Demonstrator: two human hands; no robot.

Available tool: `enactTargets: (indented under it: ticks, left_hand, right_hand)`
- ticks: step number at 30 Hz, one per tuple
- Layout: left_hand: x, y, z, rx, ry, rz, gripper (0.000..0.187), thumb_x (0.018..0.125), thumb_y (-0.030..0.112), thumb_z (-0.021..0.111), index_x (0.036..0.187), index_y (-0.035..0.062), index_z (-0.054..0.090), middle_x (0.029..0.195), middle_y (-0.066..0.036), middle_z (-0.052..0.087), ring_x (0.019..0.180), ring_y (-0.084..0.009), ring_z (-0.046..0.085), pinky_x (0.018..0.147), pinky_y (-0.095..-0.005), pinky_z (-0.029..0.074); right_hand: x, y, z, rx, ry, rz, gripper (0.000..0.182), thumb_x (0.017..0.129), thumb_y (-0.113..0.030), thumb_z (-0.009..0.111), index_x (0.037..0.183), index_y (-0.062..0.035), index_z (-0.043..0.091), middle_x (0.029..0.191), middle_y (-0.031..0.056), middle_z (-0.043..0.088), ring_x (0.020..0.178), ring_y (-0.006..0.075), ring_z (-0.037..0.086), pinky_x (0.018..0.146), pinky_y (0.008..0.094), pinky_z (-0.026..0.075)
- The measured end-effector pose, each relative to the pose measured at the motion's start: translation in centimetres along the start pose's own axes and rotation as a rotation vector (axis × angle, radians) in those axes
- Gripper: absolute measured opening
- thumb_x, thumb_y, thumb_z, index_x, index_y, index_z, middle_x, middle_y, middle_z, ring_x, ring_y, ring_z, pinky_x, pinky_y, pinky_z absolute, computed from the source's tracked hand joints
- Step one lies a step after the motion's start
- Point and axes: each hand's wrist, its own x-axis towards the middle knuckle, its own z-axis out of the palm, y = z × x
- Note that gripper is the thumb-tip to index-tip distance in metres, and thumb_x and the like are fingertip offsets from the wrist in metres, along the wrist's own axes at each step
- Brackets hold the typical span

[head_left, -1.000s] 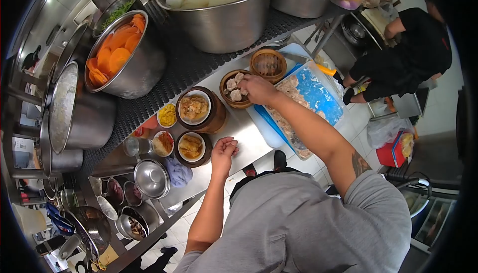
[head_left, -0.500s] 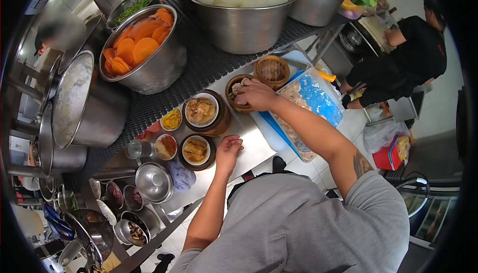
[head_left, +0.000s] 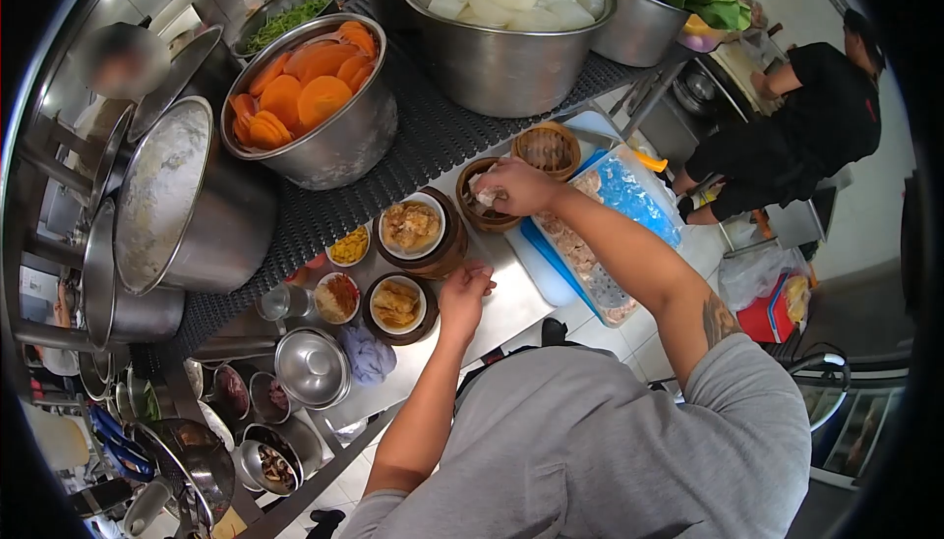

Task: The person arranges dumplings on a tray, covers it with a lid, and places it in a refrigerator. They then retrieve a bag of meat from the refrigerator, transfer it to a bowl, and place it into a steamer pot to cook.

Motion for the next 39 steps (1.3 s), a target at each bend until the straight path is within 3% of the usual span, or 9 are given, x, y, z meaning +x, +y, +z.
enactTargets:
  ticks: [5,8,10,12,16,23,26,34,39]
  left_hand:
    - [3.3,1.4,3.5,0.013,0.092,0.073,0.03,0.093,0.016,0.063,0.117,-0.0006,0.056,0.098,-0.006,0.064,0.086,-0.0128,0.062,0.074,-0.0256,0.048]
    - [4.5,3.2,5.9,-0.247,0.13,0.101,0.031,0.093,0.016,0.063,0.118,0.0009,0.055,0.104,-0.005,0.063,0.094,-0.0122,0.06,0.077,-0.0261,0.049]
    - [4.4,4.5,6.4,-0.32,-0.102,0.013,0.032,0.093,0.015,0.064,0.12,0.0016,0.055,0.108,-0.005,0.061,0.099,-0.0126,0.059,0.081,-0.0274,0.049]
    - [4.5,4.1,7.1,-0.354,-0.153,-0.032,0.033,0.092,0.013,0.065,0.122,0.0027,0.054,0.109,-0.006,0.061,0.099,-0.0139,0.059,0.081,-0.0285,0.051]
    - [2.5,4.8,9.9,-0.408,-0.177,-0.025,0.035,0.092,0.013,0.064,0.122,0.0019,0.049,0.111,-0.008,0.058,0.099,-0.0181,0.06,0.084,-0.034,0.054]
    - [0.6,5.6,12.8,-0.338,-0.18,-0.143,0.057,0.09,0.013,0.069,0.134,-0.0005,0.035,0.098,-0.009,0.063,0.088,-0.0142,0.062,0.074,-0.0291,0.052]
    - [0.7,4.4,13.2,-0.279,-0.279,-0.047,0.049,0.088,0.008,0.069,0.128,0.004,0.041,0.101,-0.006,0.062,0.091,-0.0136,0.063,0.076,-0.0276,0.053]
    - [-0.6,4.5,14.0,-0.309,-0.262,-0.032,0.058,0.086,0.004,0.07,0.134,0.0038,0.037,0.101,-0.006,0.062,0.091,-0.0133,0.063,0.076,-0.0269,0.052]
    - [-1.2,5.2,13.6,-0.44,-0.344,-0.129,0.06,0.086,0.004,0.069,0.136,0.0029,0.035,0.104,-0.008,0.063,0.092,-0.0136,0.063,0.077,-0.0265,0.052]
  right_hand:
    - [-2.2,-0.5,-0.5,0.154,0.225,-0.033,0.037,0.072,-0.011,0.064,0.109,-0.0162,0.066,0.109,0.0132,0.065,0.112,0.0341,0.055,0.104,0.0453,0.038]
    - [-5.0,-3.3,-2.4,0.197,0.111,0.002,0.043,0.071,-0.01,0.065,0.114,-0.0175,0.065,0.112,0.0144,0.064,0.114,0.0362,0.054,0.103,0.0461,0.039]
    - [-7.0,-5.0,-3.1,0.225,0.063,0.025,0.051,0.07,-0.011,0.066,0.121,-0.0144,0.061,0.116,0.0157,0.061,0.115,0.0374,0.053,0.104,0.0454,0.039]
    - [-9.0,-6.3,-3.3,0.359,0.329,-0.016,0.057,0.068,-0.008,0.067,0.124,-0.0084,0.057,0.115,0.0159,0.06,0.11,0.0368,0.057,0.098,0.0429,0.045]
    - [-12.1,-7.3,-1.9,0.329,0.475,0.156,0.062,0.069,-0.016,0.072,0.127,-0.006,0.054,0.129,0.0187,0.055,0.117,0.0375,0.054,0.098,0.0422,0.046]
    - [-15.0,-6.8,-1.9,0.381,0.473,0.239,0.047,0.076,-0.016,0.07,0.12,-0.0065,0.058,0.106,0.0114,0.07,0.1,0.031,0.067,0.088,0.0388,0.052]
    - [-16.1,-6.3,-1.5,0.366,0.496,0.211,0.046,0.077,-0.013,0.07,0.121,-0.0064,0.058,0.108,0.0119,0.069,0.1,0.0306,0.067,0.088,0.0379,0.052]
    - [-17.1,-6.9,-1.5,0.516,0.596,0.167,0.042,0.076,-0.01,0.07,0.116,-0.0078,0.059,0.108,0.0113,0.068,0.101,0.032,0.065,0.089,0.0392,0.051]
    - [-17.2,-6.6,-2.3,0.438,0.54,0.179,0.039,0.074,-0.009,0.071,0.111,-0.0088,0.06,0.107,0.0115,0.065,0.102,0.0316,0.06,0.089,0.0385,0.049]
